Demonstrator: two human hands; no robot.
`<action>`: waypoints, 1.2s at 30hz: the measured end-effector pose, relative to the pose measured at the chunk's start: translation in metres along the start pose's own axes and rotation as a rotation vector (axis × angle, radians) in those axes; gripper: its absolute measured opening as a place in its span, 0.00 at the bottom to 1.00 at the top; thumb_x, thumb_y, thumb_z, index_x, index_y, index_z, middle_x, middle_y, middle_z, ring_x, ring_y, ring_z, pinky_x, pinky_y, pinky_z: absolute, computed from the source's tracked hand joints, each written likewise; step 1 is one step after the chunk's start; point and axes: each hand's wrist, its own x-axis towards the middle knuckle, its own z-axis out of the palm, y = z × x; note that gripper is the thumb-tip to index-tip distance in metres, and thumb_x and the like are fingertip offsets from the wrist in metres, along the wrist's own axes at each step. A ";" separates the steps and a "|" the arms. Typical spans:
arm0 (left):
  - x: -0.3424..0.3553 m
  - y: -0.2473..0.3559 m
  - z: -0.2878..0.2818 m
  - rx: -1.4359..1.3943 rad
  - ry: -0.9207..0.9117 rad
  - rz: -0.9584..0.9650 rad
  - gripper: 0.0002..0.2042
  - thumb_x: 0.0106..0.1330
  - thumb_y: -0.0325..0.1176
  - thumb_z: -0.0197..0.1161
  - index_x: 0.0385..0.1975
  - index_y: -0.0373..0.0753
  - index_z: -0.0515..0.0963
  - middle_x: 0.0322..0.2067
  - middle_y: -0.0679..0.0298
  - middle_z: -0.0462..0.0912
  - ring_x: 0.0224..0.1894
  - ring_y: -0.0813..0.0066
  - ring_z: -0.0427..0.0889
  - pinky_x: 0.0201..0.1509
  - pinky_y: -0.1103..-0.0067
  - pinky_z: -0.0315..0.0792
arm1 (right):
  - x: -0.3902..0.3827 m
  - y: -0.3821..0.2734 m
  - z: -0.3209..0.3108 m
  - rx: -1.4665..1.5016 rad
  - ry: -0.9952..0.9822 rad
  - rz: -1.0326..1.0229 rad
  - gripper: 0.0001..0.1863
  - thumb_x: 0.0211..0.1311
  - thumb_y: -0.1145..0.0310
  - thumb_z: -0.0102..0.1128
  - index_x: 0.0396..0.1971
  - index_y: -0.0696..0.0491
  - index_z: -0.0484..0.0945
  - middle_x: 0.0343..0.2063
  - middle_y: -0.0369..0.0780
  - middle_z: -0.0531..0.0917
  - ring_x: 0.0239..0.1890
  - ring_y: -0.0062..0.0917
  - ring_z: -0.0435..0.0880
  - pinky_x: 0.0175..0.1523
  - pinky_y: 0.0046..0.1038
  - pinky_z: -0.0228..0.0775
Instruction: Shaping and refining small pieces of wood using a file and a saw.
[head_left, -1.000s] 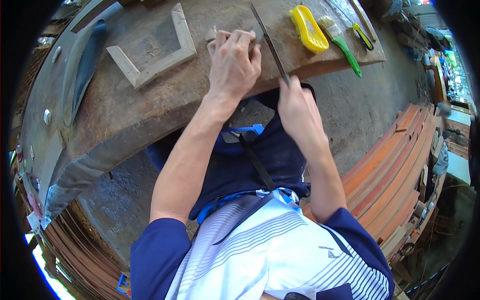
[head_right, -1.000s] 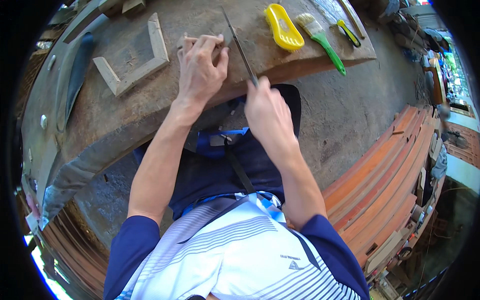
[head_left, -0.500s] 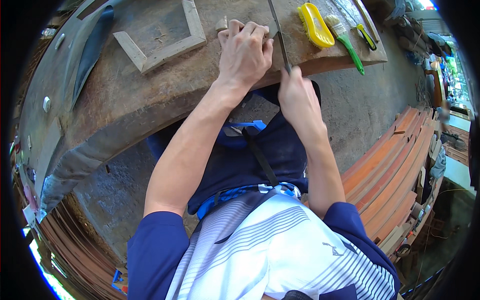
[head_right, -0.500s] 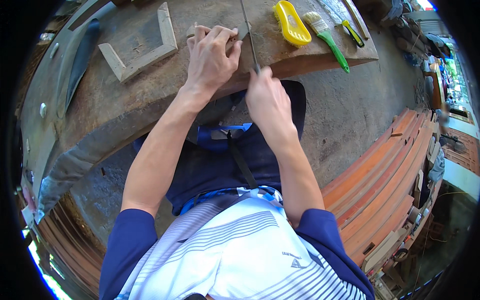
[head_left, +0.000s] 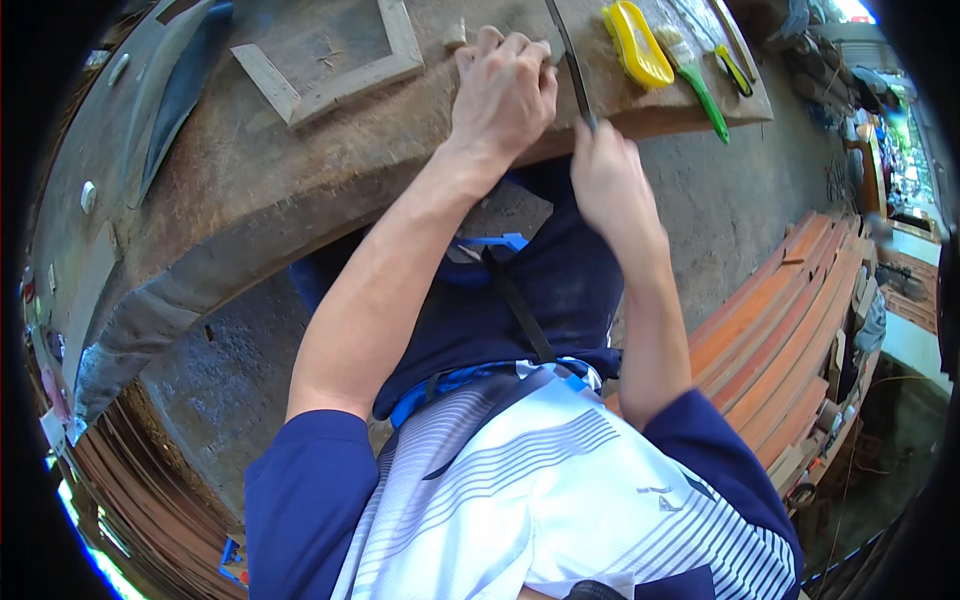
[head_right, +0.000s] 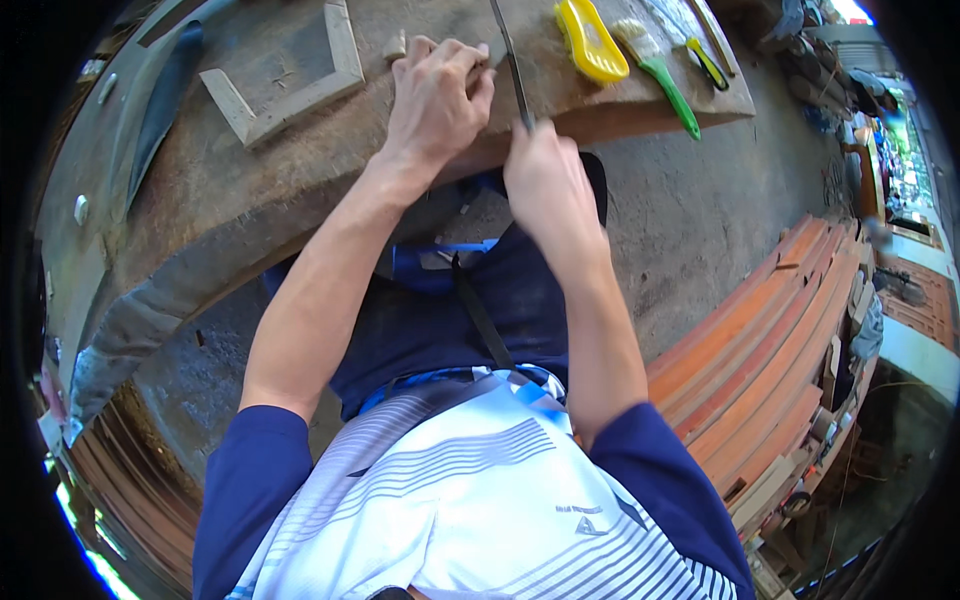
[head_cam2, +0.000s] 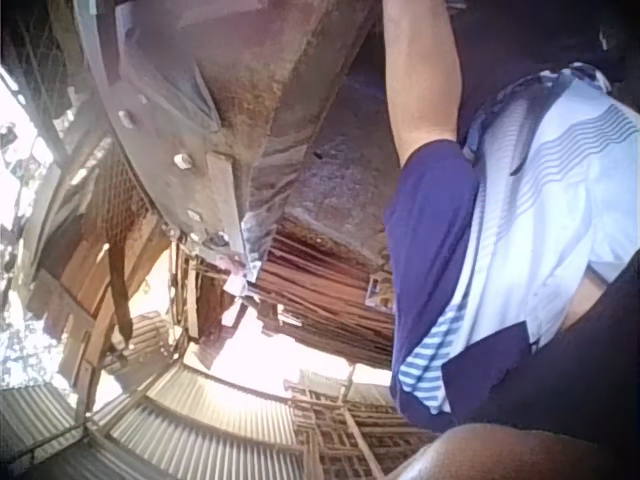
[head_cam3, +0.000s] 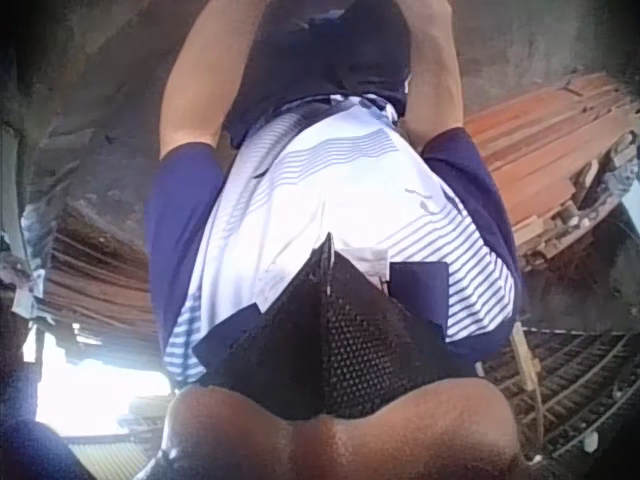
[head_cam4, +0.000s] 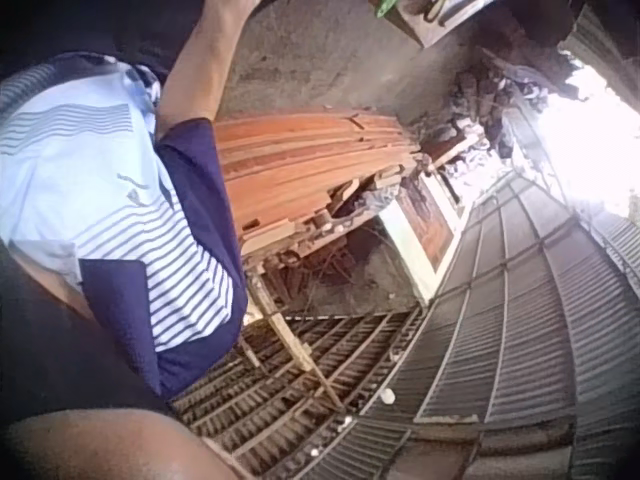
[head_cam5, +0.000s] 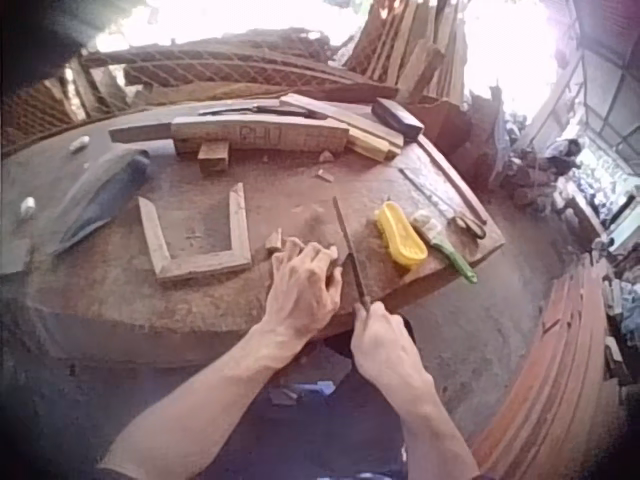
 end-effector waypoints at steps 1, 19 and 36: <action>0.002 -0.002 -0.001 0.011 -0.001 -0.006 0.11 0.64 0.35 0.68 0.44 0.39 0.87 0.43 0.62 0.87 0.51 0.56 0.78 0.54 0.61 0.69 | 0.025 -0.003 0.006 -0.043 -0.021 0.098 0.21 0.79 0.59 0.49 0.38 0.66 0.75 0.31 0.67 0.81 0.41 0.64 0.82 0.45 0.58 0.75; -0.001 0.002 0.005 0.005 -0.034 0.039 0.12 0.64 0.35 0.68 0.43 0.39 0.88 0.43 0.62 0.88 0.53 0.58 0.79 0.54 0.62 0.71 | 0.031 0.003 -0.002 -0.155 -0.112 -0.078 0.17 0.78 0.66 0.46 0.40 0.64 0.79 0.37 0.64 0.84 0.42 0.61 0.85 0.48 0.50 0.80; -0.007 -0.003 -0.002 0.032 -0.037 0.035 0.13 0.64 0.37 0.68 0.44 0.40 0.88 0.42 0.61 0.88 0.51 0.57 0.78 0.55 0.60 0.70 | -0.038 0.011 0.004 0.009 -0.070 0.135 0.19 0.80 0.60 0.47 0.41 0.64 0.77 0.32 0.66 0.82 0.44 0.63 0.83 0.49 0.57 0.75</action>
